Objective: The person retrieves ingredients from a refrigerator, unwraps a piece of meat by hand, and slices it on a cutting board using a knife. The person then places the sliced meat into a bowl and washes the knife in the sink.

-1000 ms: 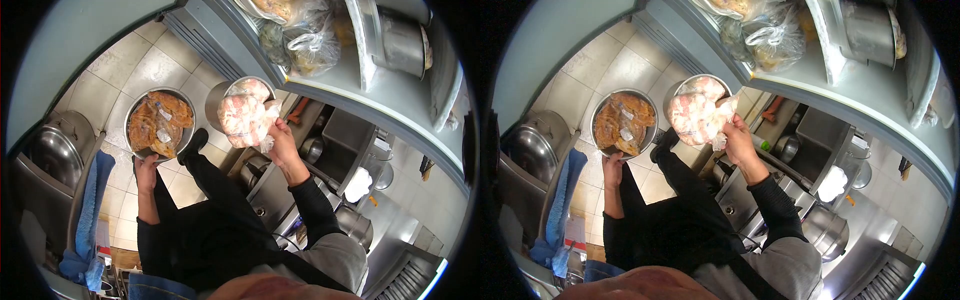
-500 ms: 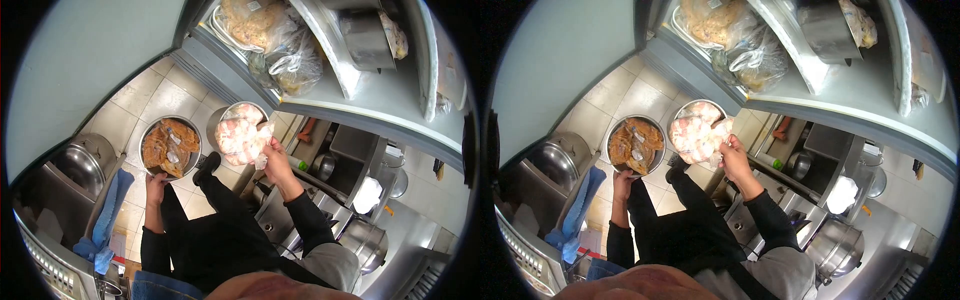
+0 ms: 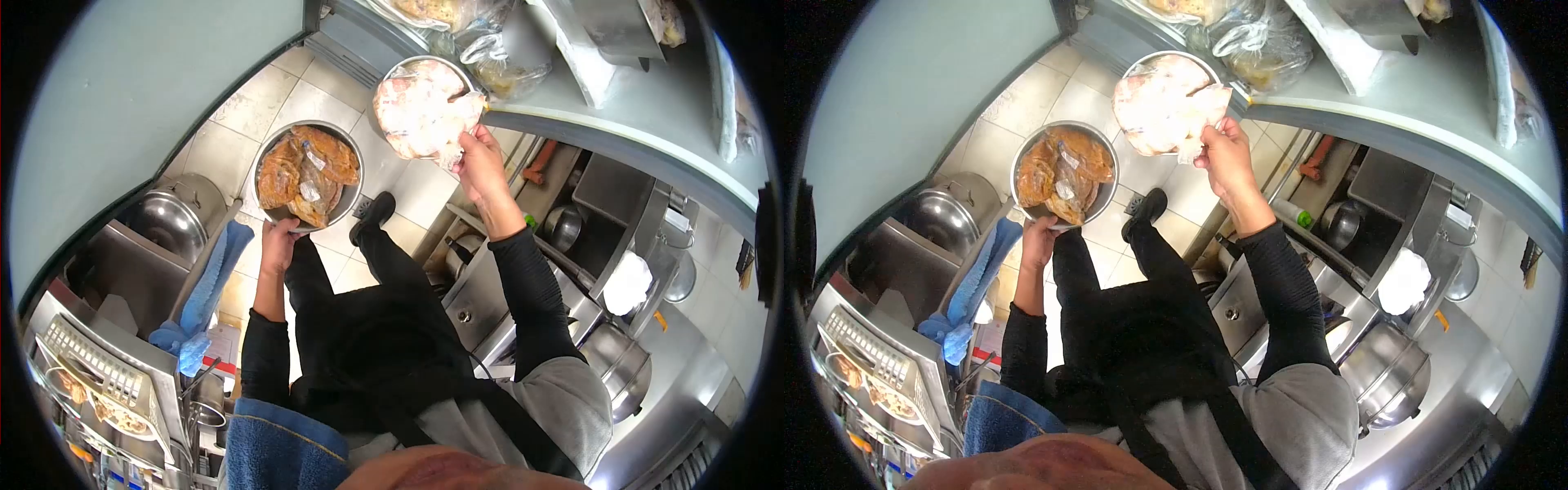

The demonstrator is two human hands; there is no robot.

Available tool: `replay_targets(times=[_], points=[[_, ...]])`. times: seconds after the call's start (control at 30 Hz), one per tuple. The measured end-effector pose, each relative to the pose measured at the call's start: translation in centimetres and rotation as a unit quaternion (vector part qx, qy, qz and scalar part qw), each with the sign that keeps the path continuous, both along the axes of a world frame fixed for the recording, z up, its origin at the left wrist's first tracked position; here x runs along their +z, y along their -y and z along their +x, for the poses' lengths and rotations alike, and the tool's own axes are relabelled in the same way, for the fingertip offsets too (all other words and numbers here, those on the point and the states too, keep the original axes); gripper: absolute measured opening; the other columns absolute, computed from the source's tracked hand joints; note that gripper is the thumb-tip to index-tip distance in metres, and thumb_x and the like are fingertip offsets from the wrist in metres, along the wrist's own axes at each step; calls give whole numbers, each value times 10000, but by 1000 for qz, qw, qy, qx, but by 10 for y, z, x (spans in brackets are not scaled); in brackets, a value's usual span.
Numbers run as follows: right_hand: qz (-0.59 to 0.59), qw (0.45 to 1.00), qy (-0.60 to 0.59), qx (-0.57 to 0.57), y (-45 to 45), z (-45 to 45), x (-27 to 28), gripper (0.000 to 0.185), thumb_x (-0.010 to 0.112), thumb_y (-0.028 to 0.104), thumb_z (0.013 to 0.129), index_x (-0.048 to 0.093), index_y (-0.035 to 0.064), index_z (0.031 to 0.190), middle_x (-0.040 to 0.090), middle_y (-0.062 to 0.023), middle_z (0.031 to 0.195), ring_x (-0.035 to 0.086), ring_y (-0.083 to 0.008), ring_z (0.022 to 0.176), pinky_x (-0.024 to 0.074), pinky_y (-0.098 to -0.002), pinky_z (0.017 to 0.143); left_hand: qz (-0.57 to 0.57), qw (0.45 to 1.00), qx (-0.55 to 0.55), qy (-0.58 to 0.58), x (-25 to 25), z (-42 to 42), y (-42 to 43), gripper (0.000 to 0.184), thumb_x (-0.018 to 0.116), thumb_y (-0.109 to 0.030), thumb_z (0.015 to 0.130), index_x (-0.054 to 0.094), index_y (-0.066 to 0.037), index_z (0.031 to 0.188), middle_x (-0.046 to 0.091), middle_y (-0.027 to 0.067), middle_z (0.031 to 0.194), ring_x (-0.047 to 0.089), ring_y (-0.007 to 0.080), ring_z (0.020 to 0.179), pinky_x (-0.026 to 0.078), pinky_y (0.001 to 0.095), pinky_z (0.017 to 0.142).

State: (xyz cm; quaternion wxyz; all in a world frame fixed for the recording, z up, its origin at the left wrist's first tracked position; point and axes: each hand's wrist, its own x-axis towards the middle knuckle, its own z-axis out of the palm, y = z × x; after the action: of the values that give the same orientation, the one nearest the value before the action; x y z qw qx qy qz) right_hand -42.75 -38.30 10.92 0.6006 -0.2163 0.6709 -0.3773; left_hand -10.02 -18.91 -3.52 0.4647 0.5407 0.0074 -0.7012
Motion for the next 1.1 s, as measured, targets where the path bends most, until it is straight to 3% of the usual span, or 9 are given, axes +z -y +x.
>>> replay_targets(times=[0.1,0.27,0.43,0.57,0.77,0.8,0.83,0.9,1.1], points=[[13,1000,-6,-17,1,-2,-5,90,569,97,914,509,82,979,596,-19,762,532,-99,506,433,-229,406,-13,1000,11,22,2,-1,-2,465,592,-40,803,509,42,1253,641,153,1124,662,318,1002,568,475,828],[28,999,4,-15,1,9,5,106,581,141,934,498,85,969,615,-45,753,550,-115,506,413,-238,376,-34,999,27,-13,1,8,-8,498,574,-19,820,483,-23,1309,631,118,1156,669,260,966,575,407,760],[55,995,83,-28,14,4,-3,113,536,131,957,469,51,1002,610,-92,735,599,-156,491,394,-248,360,-11,1000,6,-9,-5,33,-44,430,602,-24,800,521,2,1222,635,118,1119,661,254,949,564,442,802],[7,997,77,-25,69,20,7,107,454,154,1011,471,50,1026,617,-104,819,630,-193,541,410,-228,374,-8,1000,2,1,24,41,-67,497,558,-31,780,502,-18,1274,627,111,1175,654,279,1021,564,484,861],[-125,986,76,-75,187,29,17,203,539,120,966,411,-31,1013,586,-139,722,609,-232,474,489,-319,355,-1,1000,14,-11,56,48,-93,581,541,-27,781,437,-29,1353,581,134,1285,631,311,1099,563,516,898],[-130,981,59,-130,208,30,6,218,524,102,960,427,-66,1058,597,-178,845,609,-248,483,510,-329,358,0,1000,16,-9,59,48,-94,591,550,-31,774,435,-29,1353,581,134,1276,631,307,1094,569,505,885],[-120,983,54,-131,218,34,17,209,460,-23,895,543,-103,1070,621,-203,916,663,-285,591,582,-306,444,0,1000,18,-8,61,46,-94,601,560,-36,766,433,-29,1354,581,133,1267,631,302,1089,575,494,872],[-128,975,88,-161,250,40,13,259,435,-42,911,534,-60,1150,598,-188,1076,670,-305,825,635,-333,591,1,1000,21,-10,58,42,-94,605,570,-42,763,431,-27,1352,583,133,1251,634,297,1076,581,480,859],[-104,958,168,-208,262,91,11,382,436,-87,915,441,12,1284,494,-159,1226,578,-315,1047,634,-401,806,-19,1000,15,-1,28,28,-74,532,560,-38,770,474,-16,1295,613,132,1215,655,289,1023,582,469,818]])
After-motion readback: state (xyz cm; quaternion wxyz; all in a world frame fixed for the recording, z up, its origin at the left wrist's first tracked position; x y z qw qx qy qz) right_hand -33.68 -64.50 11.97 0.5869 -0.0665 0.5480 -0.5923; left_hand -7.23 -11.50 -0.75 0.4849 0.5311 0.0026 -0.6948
